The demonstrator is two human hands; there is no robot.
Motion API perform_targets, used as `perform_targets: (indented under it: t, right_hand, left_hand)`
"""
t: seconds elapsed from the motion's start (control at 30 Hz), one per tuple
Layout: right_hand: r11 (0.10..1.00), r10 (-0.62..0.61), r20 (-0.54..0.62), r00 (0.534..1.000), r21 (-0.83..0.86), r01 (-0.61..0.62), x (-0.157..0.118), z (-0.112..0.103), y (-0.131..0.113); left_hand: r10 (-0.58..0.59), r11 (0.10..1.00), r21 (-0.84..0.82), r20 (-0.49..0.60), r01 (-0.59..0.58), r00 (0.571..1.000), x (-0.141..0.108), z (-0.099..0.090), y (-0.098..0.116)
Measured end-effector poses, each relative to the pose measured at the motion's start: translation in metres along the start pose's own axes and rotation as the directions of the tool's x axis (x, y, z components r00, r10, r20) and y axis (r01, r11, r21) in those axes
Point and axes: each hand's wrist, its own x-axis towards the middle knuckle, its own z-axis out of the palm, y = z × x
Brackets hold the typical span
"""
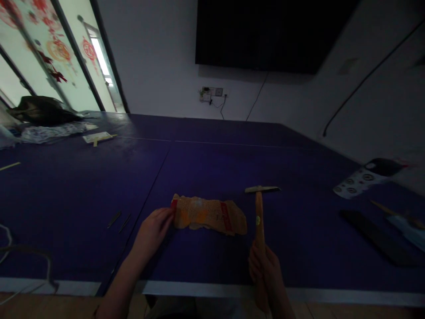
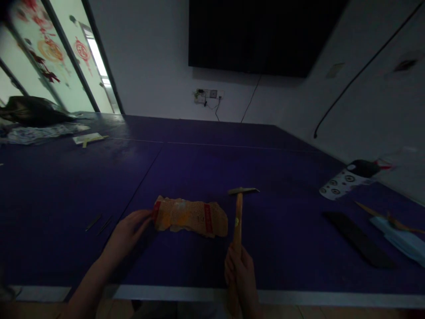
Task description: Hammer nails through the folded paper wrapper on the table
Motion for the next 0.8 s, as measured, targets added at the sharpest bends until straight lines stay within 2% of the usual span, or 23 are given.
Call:
perform_targets:
  t: [0.07,0.17,0.33,0.5,0.67,0.8]
  right_hand:
    - [1.000,0.021,0.010,1.000,-0.011,-0.021,0.000,0.000,0.001]
    - [0.998,0.044,0.000,0.999,-0.039,-0.044,0.000,0.000,0.001]
    - [0.994,0.052,-0.029,0.998,-0.092,-0.054,0.000,-0.002,0.002]
    - [0.991,0.015,0.004,1.000,-0.137,-0.014,0.000,-0.003,0.004]
    - [0.990,0.002,0.002,1.000,-0.138,-0.002,-0.001,-0.001,0.003]
    - [0.988,-0.006,0.019,1.000,-0.153,0.009,0.000,-0.002,0.002]
  left_hand:
    - [-0.063,0.994,0.088,-0.052,0.067,0.997,-0.025,0.002,-0.022]
    - [-0.077,0.968,0.230,-0.097,0.097,0.992,-0.053,0.011,-0.051]
    - [-0.196,0.896,0.369,-0.168,0.246,0.966,-0.066,0.017,-0.079]
    - [-0.232,0.876,0.414,-0.092,0.249,0.968,-0.063,0.016,-0.078]
    - [-0.218,0.884,0.405,-0.090,0.235,0.972,-0.060,0.012,-0.066]
    - [-0.206,0.911,0.344,-0.100,0.228,0.973,-0.060,0.009,-0.065]
